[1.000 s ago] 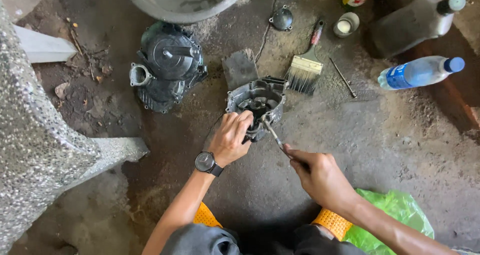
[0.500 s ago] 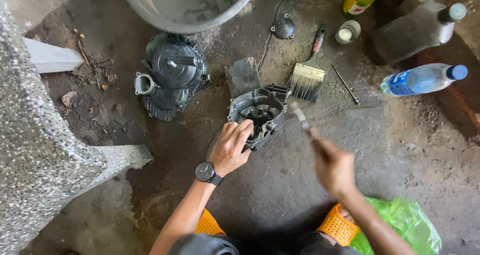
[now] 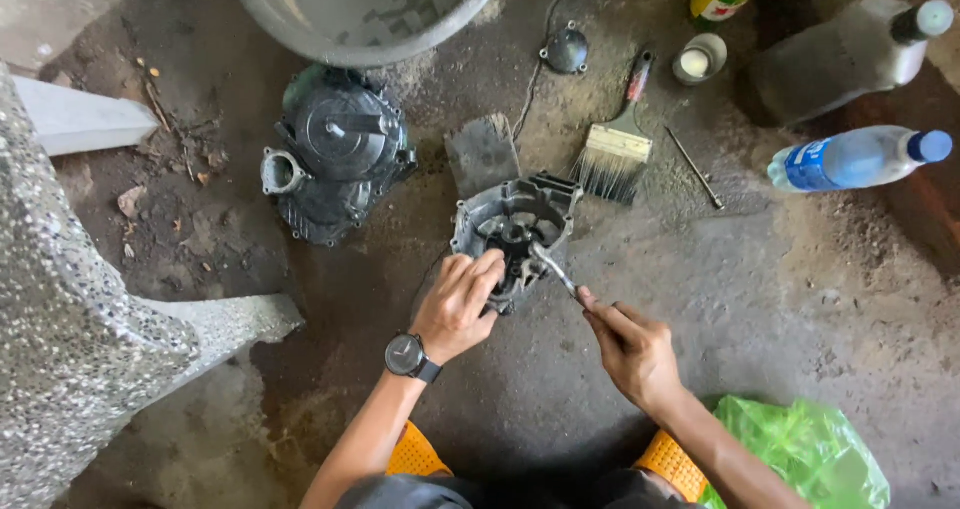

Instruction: Cleaning and scraping residue from motorcycle engine casing parts using a brush and a scraper tool.

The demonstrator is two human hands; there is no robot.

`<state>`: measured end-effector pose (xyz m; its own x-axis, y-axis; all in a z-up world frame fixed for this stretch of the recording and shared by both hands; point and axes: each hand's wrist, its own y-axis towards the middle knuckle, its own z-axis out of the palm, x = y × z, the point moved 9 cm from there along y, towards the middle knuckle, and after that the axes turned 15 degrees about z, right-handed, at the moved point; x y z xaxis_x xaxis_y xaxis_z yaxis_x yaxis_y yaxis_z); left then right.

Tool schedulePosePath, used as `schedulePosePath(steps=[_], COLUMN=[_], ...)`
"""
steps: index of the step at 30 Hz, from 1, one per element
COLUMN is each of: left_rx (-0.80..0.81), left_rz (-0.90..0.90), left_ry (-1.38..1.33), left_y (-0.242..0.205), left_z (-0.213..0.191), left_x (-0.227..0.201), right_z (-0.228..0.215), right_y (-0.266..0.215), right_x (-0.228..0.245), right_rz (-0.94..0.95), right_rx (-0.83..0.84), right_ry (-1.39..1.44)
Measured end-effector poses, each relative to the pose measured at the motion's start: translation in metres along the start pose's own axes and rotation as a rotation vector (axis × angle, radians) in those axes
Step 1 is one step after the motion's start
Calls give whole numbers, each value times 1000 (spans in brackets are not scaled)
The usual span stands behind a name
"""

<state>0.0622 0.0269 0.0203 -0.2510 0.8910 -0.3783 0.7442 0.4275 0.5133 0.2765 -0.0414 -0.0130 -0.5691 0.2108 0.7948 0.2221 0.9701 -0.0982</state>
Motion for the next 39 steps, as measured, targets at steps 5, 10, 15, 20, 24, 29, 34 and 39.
schedulePosePath(steps=[5, 10, 15, 20, 24, 29, 34, 39], left_rx=[-83, -255, -275, -270, -294, -301, -312, -321], left_rz=[-104, -313, -363, -398, -437, -447, -459, -458], left_ry=[-52, -117, -121, -111, -125, -122, -109, -86], left_y=[-3, 1, -5, -14, -12, -12, -8, 2], left_z=[0, -20, -25, -20, -25, -23, -26, -28], left_x=[8, 30, 37, 43, 45, 48, 49, 55], right_z=[32, 50, 35, 38, 30, 24, 25, 26], right_y=[-4, 9, 1, 43, 27, 47, 52, 32], right_x=[-41, -60, -3, 1, 21, 22, 19, 36], right_rz=[292, 418, 116, 285, 70, 191, 17, 62], right_rx=[-111, -153, -185, -54, -74, -106, -123, -118], right_ry=[65, 147, 154, 91, 110, 95, 138, 71])
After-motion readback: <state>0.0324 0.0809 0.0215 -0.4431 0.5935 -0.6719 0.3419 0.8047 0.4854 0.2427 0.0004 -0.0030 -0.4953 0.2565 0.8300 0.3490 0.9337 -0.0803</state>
